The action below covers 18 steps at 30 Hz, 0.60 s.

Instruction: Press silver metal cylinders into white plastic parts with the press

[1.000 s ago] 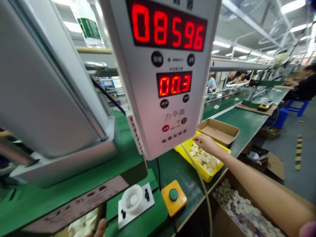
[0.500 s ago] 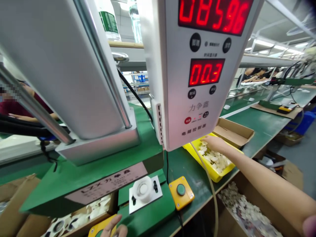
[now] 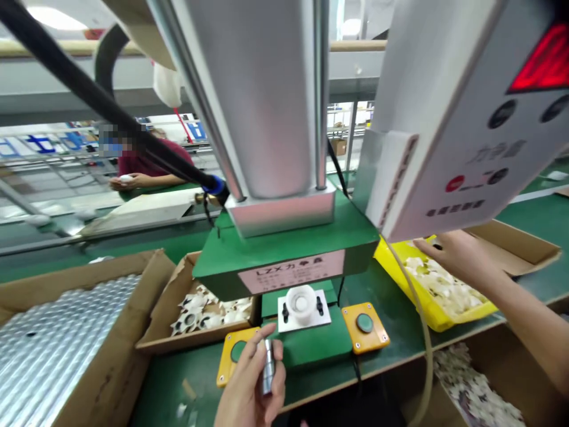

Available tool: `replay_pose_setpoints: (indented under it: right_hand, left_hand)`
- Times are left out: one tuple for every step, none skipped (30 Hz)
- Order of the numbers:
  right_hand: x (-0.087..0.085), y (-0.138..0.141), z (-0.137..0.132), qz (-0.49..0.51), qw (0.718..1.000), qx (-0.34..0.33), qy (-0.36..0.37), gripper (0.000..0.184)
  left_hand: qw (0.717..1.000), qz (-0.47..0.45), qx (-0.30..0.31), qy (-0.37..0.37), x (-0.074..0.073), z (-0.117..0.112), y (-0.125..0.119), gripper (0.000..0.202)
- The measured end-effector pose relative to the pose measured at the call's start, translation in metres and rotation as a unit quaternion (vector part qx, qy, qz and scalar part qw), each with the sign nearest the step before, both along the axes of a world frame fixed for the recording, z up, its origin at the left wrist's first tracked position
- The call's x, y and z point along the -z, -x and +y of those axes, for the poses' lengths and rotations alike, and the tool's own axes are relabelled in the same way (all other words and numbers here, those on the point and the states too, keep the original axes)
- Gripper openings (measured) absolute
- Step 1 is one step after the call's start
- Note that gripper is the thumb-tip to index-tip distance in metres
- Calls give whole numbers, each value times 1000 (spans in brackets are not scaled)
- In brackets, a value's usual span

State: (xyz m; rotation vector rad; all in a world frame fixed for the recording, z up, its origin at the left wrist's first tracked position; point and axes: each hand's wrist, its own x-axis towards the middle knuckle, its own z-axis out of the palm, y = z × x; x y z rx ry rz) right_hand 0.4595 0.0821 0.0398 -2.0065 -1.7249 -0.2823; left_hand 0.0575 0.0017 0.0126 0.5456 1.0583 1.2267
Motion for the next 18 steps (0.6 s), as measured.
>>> replay_pose_setpoints:
  right_hand:
    - [-7, 22, -10, 2, 998, -48, -41, 34]
    - [-12, 48, -20, 13, 991, -117, -62, 32]
    - [-15, 75, -28, 24, 979, -191, -61, 29]
    - [-17, 101, -34, 30, 965, -259, -34, 26]
    - [-18, 127, -38, 44, 951, -304, -13, 23]
    - [-17, 150, -38, 56, 943, -328, -3, 24]
    - [-16, 170, -36, 60, 937, -343, 12, 25]
    - [-14, 185, -32, 62, 933, -353, 23, 26]
    - [-13, 197, -28, 60, 931, -359, 33, 27]
    - [-11, 206, -23, 55, 928, -366, 42, 28]
    - [-10, 212, -18, 51, 925, -375, 48, 28]
    - [-9, 215, -14, 48, 921, -383, 50, 28]
    - [-8, 217, -12, 44, 918, -391, 50, 28]
    - [-8, 218, -11, 38, 916, -396, 46, 28]
    - [-8, 218, -10, 28, 915, -401, 41, 27]
    - [-9, 218, -11, 10, 914, -404, 32, 27]
    - [-9, 218, -11, -15, 914, -405, 19, 26]
    - [-10, 218, -12, -41, 914, -404, 2, 25]
  left_hand:
    - [1000, 8, 2, -9, 1, 1, -2, 38]
    - [1000, 15, 4, -19, 1, 1, -3, 37]
    - [999, 23, 8, -29, 1, 2, -5, 37]
    - [999, 30, 14, -37, 0, 2, -7, 37]
    - [998, 37, 22, -42, 0, 2, -9, 38]
    - [998, 44, 31, -46, -1, 2, -10, 39]
    - [997, 53, 37, -52, -2, 1, -10, 40]
    - [995, 66, 42, -60, -3, -1, -10, 42]
    - [993, 80, 44, -68, -3, -2, -8, 44]
    - [992, 94, 44, -74, -3, -4, -6, 46]
    - [990, 108, 42, -79, -2, -6, -3, 47]
    - [989, 119, 38, -82, -1, -8, 1, 48]
    - [988, 126, 36, -83, 0, -10, 4, 49]
    - [988, 127, 37, -82, 2, -11, 6, 50]
    - [988, 124, 38, -81, 4, -11, 8, 51]
    - [989, 119, 37, -82, 5, -11, 9, 51]
    - [990, 113, 35, -82, 7, -11, 9, 49]
    - [990, 107, 29, -81, 8, -11, 8, 44]
